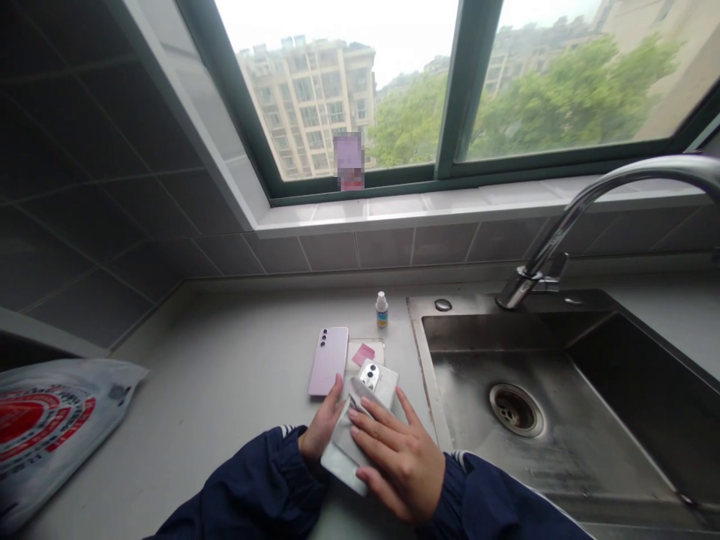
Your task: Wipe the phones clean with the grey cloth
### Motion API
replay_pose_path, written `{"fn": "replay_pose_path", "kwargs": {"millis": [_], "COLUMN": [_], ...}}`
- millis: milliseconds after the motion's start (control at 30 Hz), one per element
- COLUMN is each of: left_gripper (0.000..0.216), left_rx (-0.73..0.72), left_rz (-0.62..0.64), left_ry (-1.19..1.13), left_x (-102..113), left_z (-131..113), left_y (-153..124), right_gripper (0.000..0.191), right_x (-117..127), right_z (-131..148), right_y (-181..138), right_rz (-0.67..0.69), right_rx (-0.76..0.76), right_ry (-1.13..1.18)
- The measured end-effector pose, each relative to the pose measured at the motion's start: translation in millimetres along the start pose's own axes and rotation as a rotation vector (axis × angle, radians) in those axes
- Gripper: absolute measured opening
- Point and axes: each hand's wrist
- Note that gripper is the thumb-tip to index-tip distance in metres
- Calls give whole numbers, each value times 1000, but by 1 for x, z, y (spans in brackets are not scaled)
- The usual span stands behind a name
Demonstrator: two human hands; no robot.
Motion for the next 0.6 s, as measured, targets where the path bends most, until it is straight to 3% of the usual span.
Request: {"fn": "replay_pose_path", "kwargs": {"millis": [300,600], "left_gripper": [90,94], "left_rx": [62,-18], "left_rz": [-25,-43], "left_ry": [38,56], "left_x": [3,-6], "left_z": [4,3], "left_y": [-5,-5], "right_gripper": [46,43], "right_x": [4,8], "right_z": [23,24], "right_y": [3,6], "right_rz": [29,41], "right_rx": [141,180], "right_ry": [77,83]}}
Point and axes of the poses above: each hand's wrist, its own y-axis towards the middle knuckle, its own x-axis out of the back of the hand, z = x × y, and after that the axes turned 15 degrees about -y, right-handed
